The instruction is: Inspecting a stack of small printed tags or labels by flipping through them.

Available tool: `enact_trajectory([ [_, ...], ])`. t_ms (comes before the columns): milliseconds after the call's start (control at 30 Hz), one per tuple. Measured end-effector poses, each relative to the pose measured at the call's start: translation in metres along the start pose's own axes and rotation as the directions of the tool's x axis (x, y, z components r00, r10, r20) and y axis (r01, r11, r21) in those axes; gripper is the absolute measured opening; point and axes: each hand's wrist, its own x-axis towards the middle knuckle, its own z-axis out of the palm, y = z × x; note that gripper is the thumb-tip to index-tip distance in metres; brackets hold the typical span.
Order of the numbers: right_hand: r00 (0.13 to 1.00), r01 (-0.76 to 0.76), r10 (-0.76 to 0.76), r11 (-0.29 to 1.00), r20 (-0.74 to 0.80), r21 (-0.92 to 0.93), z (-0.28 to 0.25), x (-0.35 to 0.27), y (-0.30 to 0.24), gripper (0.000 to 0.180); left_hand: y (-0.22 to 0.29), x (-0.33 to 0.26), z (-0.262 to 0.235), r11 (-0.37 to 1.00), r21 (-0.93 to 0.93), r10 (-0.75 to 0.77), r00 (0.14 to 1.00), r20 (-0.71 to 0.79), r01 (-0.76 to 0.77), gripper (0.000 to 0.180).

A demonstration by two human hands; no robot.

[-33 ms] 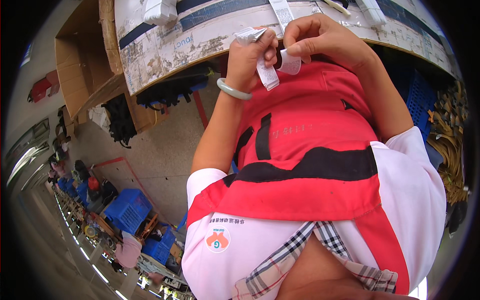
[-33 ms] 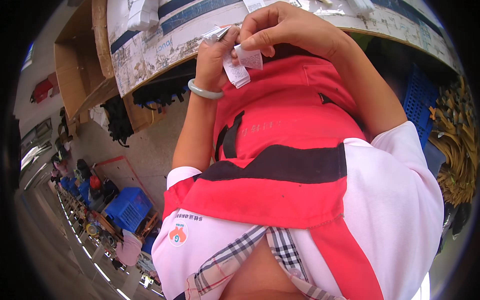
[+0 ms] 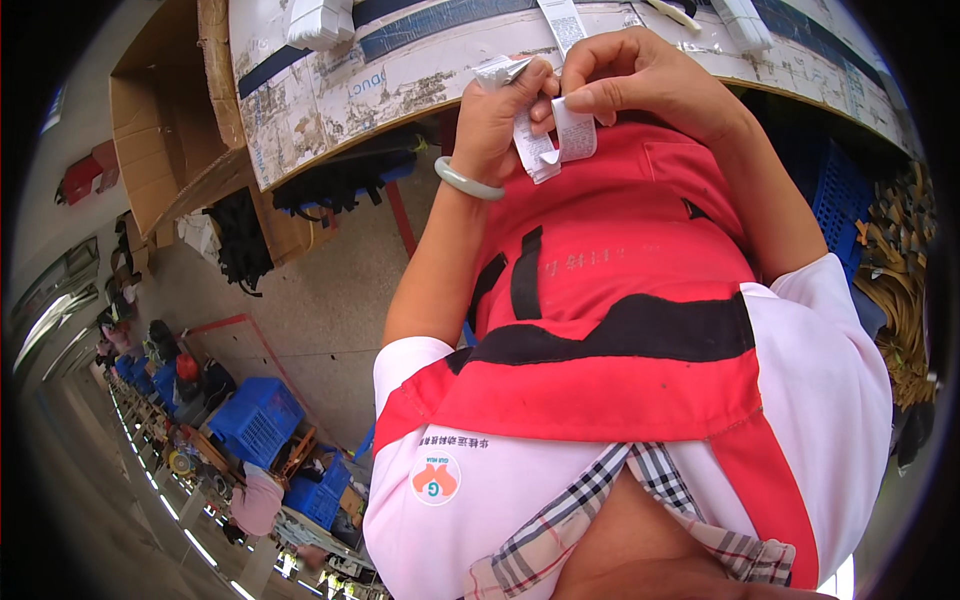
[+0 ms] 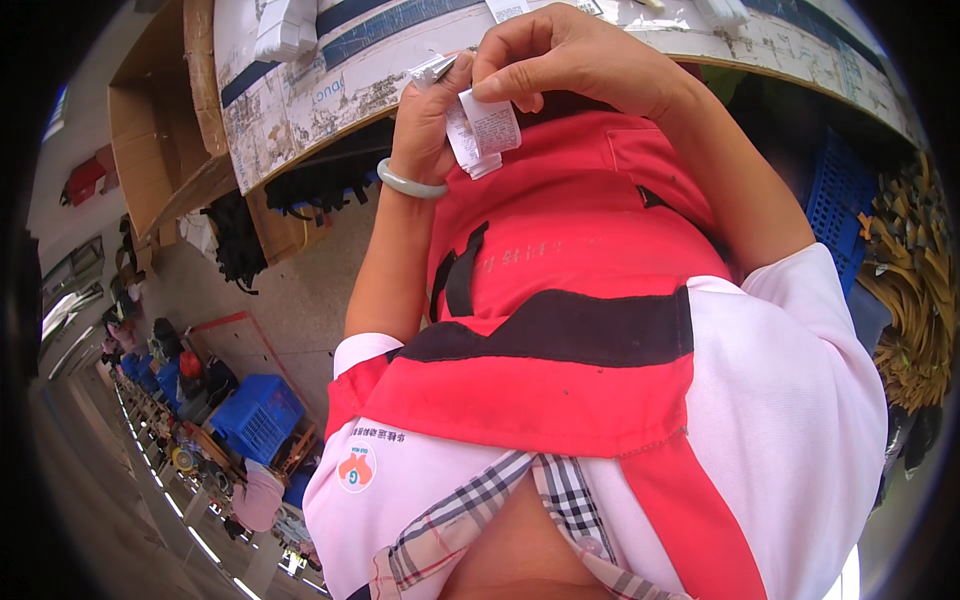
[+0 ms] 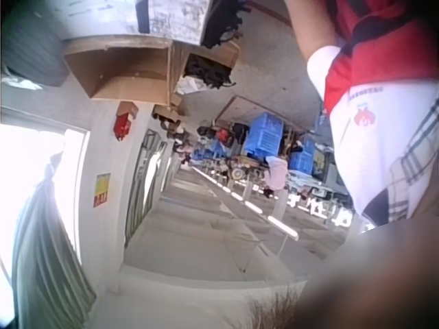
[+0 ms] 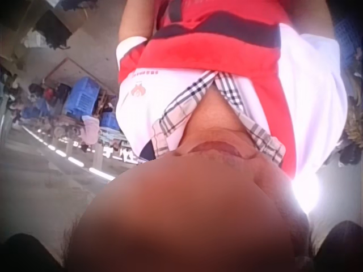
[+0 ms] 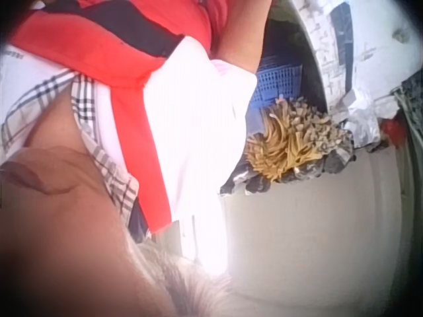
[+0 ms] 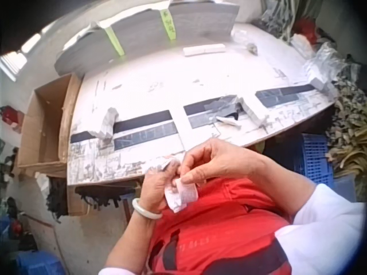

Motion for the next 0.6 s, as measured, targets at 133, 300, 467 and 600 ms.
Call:
enact_trajectory([
  [133,0.926,0.183,-0.24,0.96,-0.291,-0.21,0.006,0.018,0.031,0.014,-0.009,-0.001,0.0,0.989,-0.084,-0.108,0.987,0.117,0.118,0.038],
  [300,0.878,0.135,-0.25,0.947,-0.409,-0.29,0.014,0.014,0.052,0.019,-0.011,-0.01,-0.004,0.989,0.02,-0.147,0.985,0.089,0.145,0.019],
  [467,0.81,0.212,-0.468,0.797,-0.355,-0.566,0.03,0.003,0.06,0.02,-0.021,-0.025,-0.008,0.966,-0.14,-0.212,0.976,0.04,0.216,0.019],
  [600,0.889,0.154,-0.403,0.708,-0.216,-0.689,0.048,-0.007,0.056,0.043,-0.027,-0.036,0.0,0.977,-0.073,-0.208,0.973,-0.096,0.202,0.018],
])
